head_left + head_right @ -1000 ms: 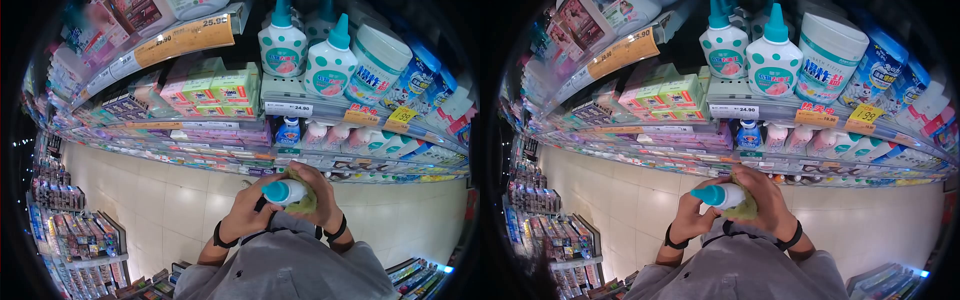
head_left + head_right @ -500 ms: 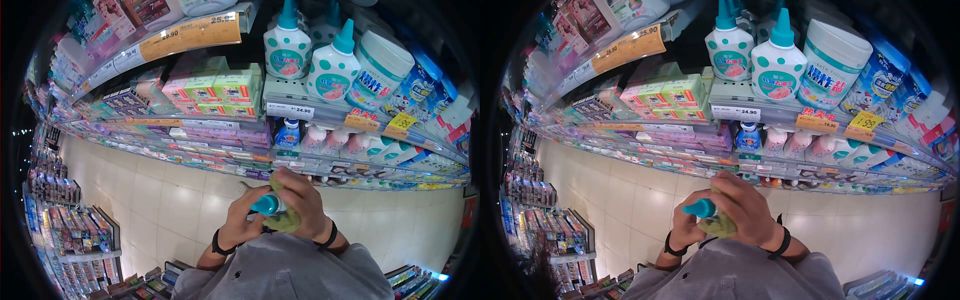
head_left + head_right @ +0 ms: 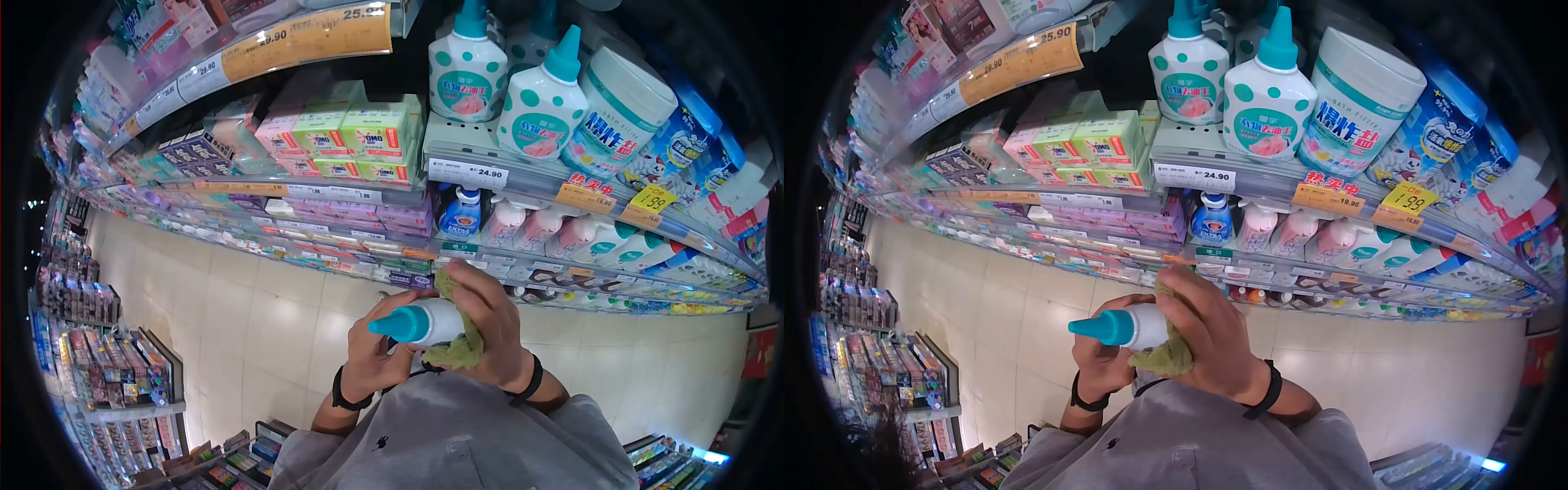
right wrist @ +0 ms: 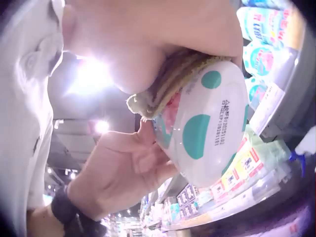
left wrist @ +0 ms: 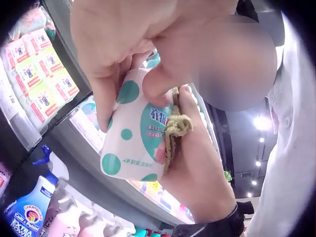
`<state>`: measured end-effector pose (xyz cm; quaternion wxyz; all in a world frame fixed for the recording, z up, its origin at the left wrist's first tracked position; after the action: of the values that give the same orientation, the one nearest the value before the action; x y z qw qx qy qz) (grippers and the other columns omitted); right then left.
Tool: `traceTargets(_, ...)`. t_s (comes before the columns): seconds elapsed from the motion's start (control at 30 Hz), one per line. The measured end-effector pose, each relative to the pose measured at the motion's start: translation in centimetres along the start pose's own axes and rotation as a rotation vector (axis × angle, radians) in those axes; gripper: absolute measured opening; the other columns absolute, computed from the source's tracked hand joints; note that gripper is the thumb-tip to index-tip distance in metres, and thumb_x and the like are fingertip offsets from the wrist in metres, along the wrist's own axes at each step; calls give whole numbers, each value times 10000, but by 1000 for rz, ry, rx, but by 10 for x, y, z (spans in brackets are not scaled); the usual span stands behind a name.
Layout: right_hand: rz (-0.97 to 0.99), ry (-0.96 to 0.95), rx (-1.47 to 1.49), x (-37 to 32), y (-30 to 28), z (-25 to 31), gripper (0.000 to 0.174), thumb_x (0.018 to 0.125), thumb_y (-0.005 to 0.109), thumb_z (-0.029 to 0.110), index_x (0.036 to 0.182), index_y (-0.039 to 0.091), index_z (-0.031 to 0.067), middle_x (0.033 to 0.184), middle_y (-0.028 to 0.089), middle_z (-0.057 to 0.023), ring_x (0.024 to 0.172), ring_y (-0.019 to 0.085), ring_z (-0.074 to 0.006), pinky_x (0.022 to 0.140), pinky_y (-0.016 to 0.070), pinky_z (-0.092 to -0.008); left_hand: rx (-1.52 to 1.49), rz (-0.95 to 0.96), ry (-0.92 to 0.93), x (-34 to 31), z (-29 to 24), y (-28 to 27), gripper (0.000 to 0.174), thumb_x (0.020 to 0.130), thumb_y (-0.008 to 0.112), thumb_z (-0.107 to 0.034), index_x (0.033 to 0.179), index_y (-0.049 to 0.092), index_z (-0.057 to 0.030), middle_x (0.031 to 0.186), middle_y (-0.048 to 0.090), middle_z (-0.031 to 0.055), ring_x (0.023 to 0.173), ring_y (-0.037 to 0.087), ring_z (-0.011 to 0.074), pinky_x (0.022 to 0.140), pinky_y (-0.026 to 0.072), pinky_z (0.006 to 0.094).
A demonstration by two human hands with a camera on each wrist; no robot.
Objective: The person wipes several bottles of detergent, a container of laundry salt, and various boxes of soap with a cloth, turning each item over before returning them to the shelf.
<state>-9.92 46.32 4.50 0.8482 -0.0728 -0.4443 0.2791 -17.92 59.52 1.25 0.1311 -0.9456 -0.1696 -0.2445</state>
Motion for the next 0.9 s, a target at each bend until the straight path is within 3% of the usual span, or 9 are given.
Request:
traceTargets(0.1,17,-179,-32,-12,-2,-12,712,719,866,292,1279,488,66,1340,512,-234,1213,539,-446,963,482,-482,61,-7,60,2,-3,1,525,761,596,118,1281,534,76,1127,666,269,1054,684,360,887,540,383)
traceTargets(0.2,-29,-167,-42,-33,0,-43,784,694,881,293,1320,452,95,1367,490,-233,1236,525,-456,963,492,-484,83,-58,69,6,-8,0,430,804,513,98,1233,527,121,1114,659,281,1052,668,361,898,543,430)
traceTargets(0.3,-77,79,286,-43,8,-63,895,654,903,279,1373,402,99,1399,464,-231,1277,496,-442,1019,462,-488,111,-24,54,14,-15,0,555,727,550,172,1272,544,71,1118,665,290,1054,682,372,903,535,394)
traceTargets(0.4,-58,260,764,-41,11,-69,913,721,870,338,1434,354,94,1437,437,-232,1314,467,-410,1068,420,-494,-44,-80,25,6,-2,3,527,773,533,172,1288,523,62,1144,658,286,1078,670,372,916,533,404)
traceTargets(0.5,-191,459,1019,-42,18,-74,939,814,769,486,1508,263,106,1497,370,-225,1362,417,-372,1113,374,-489,-60,-133,64,2,1,9,504,823,533,149,1315,490,52,1178,646,280,1104,654,375,936,525,424)
traceTargets(0.6,-252,578,1184,-37,22,-67,991,848,652,628,1554,165,131,1549,287,-212,1416,344,-341,1139,337,-478,-73,-165,74,-1,9,14,510,852,530,135,1348,452,45,1207,627,282,1117,644,388,949,518,442)
traceTargets(0.7,-229,621,1254,-38,24,-66,1017,858,613,651,1569,104,132,1575,239,-182,1446,287,-323,1160,300,-476,-125,-223,121,-4,13,19,504,864,515,132,1355,442,45,1210,618,287,1111,644,391,949,514,452)
traceTargets(0.8,-224,713,1362,-47,30,-65,961,896,606,587,1569,102,120,1583,234,-159,1452,280,-308,1164,291,-480,-89,-253,138,-6,12,19,465,891,544,85,1340,423,78,1234,574,277,1082,628,429,915,528,517)
traceTargets(0.9,-231,700,1327,-52,30,-68,903,934,589,516,1569,94,108,1588,228,-137,1444,299,-297,1162,296,-466,-153,-296,121,-8,22,21,535,868,558,82,1382,415,43,1247,587,304,1146,616,413,934,516,460)
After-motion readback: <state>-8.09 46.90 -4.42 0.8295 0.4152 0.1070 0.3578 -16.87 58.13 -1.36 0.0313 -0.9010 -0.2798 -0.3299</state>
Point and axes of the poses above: each hand's wrist, its own x-axis towards the middle knuckle, its own y-axis out of the palm, z = x × y, the point moved 7 cm from there along x, towards the middle knuckle
